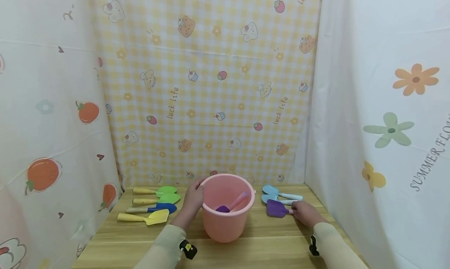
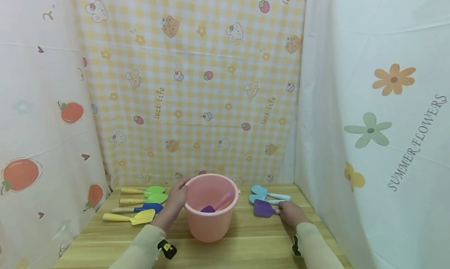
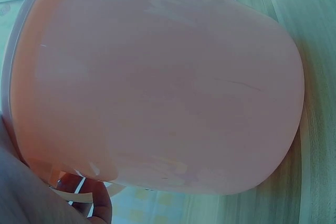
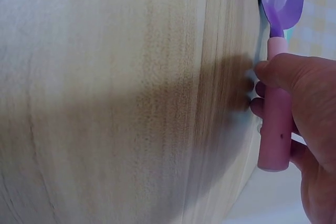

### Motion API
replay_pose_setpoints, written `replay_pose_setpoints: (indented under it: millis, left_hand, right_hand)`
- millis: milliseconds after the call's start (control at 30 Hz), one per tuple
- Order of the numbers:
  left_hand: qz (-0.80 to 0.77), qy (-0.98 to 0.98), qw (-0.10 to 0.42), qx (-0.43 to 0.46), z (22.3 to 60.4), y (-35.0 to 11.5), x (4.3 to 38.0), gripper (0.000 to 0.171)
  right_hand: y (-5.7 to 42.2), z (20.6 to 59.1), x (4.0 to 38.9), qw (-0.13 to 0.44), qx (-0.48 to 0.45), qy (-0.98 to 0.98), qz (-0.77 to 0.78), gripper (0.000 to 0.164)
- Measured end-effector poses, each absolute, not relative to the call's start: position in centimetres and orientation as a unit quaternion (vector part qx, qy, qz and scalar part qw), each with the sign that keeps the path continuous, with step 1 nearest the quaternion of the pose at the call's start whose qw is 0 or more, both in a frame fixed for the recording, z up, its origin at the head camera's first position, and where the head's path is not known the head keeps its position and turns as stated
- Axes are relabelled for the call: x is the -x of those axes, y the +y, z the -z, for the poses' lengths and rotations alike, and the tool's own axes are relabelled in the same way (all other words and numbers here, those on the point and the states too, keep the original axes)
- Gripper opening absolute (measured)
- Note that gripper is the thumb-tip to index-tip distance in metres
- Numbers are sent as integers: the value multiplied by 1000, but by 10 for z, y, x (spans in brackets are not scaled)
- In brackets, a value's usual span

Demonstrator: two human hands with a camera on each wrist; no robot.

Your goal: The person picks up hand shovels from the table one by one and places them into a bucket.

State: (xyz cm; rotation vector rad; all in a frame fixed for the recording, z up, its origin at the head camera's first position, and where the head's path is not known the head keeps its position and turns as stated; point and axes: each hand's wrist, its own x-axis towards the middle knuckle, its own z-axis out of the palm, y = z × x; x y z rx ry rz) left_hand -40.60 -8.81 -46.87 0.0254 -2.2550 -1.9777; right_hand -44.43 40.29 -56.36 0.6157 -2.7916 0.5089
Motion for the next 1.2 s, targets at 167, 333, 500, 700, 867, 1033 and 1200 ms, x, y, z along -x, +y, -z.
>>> replay_pose_setpoints:
  millis: [167, 333, 500, 700, 867, 1033, 1200]
  left_hand:
    - [659, -749, 71, -6, 469, -88, 406, 45]
    - [660, -748, 69, -6, 470, -88, 405, 46]
    - [657, -751, 70, -4, 468, -88, 404, 46]
    - [656, -752, 70, -3, 467, -88, 402, 45]
    - [656, -752, 70, -4, 468, -88, 401, 45]
    - [654, -753, 73, -5, 467, -87, 400, 45]
    - [658, -750, 72, -5, 467, -88, 401, 45]
  right_hand:
    - [395, 559, 440, 110, -182, -967, -143, 16]
    - [392, 560, 438, 113, -175, -969, -133, 11]
    - [392, 561, 437, 111, -179, -968, -138, 8]
    - [392, 561, 438, 111, -180, -967, -140, 6]
    - [392, 565, 440, 111, -175, -969, -133, 7]
    - [390, 564, 439, 112, -175, -968, -141, 7]
    - [390, 564, 439, 123, -182, -967, -132, 8]
